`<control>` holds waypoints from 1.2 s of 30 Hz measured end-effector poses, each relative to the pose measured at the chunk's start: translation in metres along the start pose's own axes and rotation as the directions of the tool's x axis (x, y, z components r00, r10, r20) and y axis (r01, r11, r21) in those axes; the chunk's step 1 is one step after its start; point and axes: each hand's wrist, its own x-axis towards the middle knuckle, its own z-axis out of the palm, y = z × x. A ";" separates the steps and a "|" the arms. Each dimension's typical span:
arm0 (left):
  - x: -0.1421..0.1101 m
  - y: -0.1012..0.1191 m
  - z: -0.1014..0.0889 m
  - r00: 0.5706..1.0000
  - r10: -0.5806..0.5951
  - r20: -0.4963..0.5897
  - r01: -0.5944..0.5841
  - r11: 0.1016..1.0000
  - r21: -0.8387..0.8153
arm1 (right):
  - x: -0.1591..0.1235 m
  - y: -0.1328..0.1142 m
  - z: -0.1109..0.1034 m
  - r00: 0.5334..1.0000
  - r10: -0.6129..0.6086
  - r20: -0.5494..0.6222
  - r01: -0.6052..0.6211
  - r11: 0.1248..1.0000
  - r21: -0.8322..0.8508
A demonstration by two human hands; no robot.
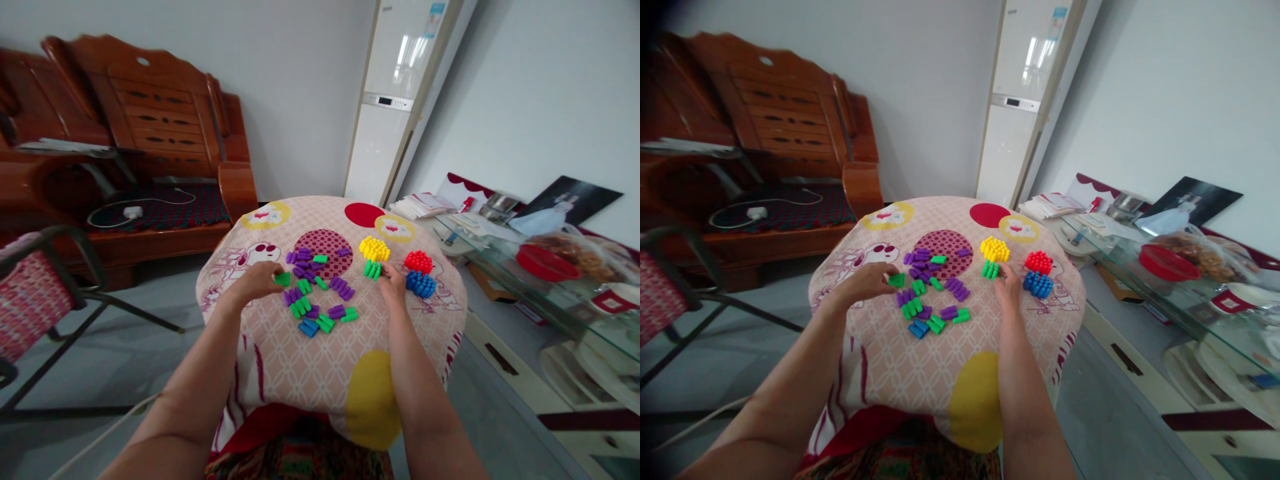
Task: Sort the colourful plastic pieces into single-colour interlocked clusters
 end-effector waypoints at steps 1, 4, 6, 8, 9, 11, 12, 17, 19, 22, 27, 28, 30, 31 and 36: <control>0.001 0.001 -0.002 1.000 -0.022 -0.020 0.021 0.999 -0.041 | 0.000 0.000 0.000 1.000 0.007 -0.004 -0.007 1.000 0.003; 0.005 0.014 -0.007 0.997 0.026 -0.066 -0.041 0.973 -0.229 | 0.000 0.002 0.001 1.000 0.015 -0.015 -0.015 1.000 0.004; 0.011 0.030 -0.007 0.990 0.105 -0.089 -0.129 0.933 -0.335 | 0.001 0.003 0.002 1.000 0.004 -0.015 -0.004 1.000 0.003; 0.018 0.048 -0.004 0.981 0.166 -0.098 -0.191 0.896 -0.400 | 0.001 0.005 0.002 1.000 -0.003 -0.016 0.003 1.000 -0.002; 0.022 0.056 -0.002 0.978 0.181 -0.099 -0.206 0.883 -0.422 | 0.001 0.006 0.003 1.000 -0.003 -0.017 0.003 1.000 -0.006; 0.030 0.069 0.002 0.976 0.196 -0.098 -0.219 0.869 -0.443 | 0.001 0.007 0.003 1.000 -0.003 -0.023 0.003 1.000 -0.021; 0.035 0.075 0.004 0.975 0.198 -0.102 -0.223 0.870 -0.440 | 0.001 0.008 0.003 1.000 -0.005 -0.025 0.005 1.000 -0.027; 0.065 0.107 0.013 0.965 0.242 -0.104 -0.261 0.931 -0.256 | 0.001 0.008 0.004 1.000 0.006 -0.020 -0.006 1.000 -0.009; 0.080 0.124 0.017 0.960 0.264 -0.093 -0.275 0.951 -0.140 | 0.001 0.006 0.005 1.000 0.017 -0.023 -0.017 1.000 0.000; 0.100 0.148 0.027 0.953 0.280 -0.115 -0.284 0.959 -0.023 | 0.002 0.004 0.005 0.999 0.028 -0.020 -0.027 0.999 0.019; 0.121 0.169 0.045 0.949 0.299 -0.096 -0.304 0.952 -0.043 | -0.001 0.000 0.005 1.000 0.015 -0.024 -0.014 1.000 0.027; 0.124 0.170 0.048 0.951 0.296 -0.090 -0.303 0.950 -0.073 | -0.001 0.000 0.005 1.000 0.010 -0.026 -0.009 1.000 0.024; 0.127 0.170 0.054 0.956 0.285 -0.070 -0.292 0.947 -0.133 | -0.001 0.000 0.005 0.999 0.006 -0.032 -0.006 1.000 0.018; 0.128 0.170 0.056 0.958 0.279 -0.059 -0.285 0.946 -0.154 | -0.001 0.000 0.005 1.000 0.003 -0.031 -0.003 1.000 0.017; 0.130 0.167 0.062 0.961 0.275 -0.041 -0.278 0.944 -0.180 | -0.001 0.000 0.004 1.000 -0.011 -0.020 0.011 1.000 0.015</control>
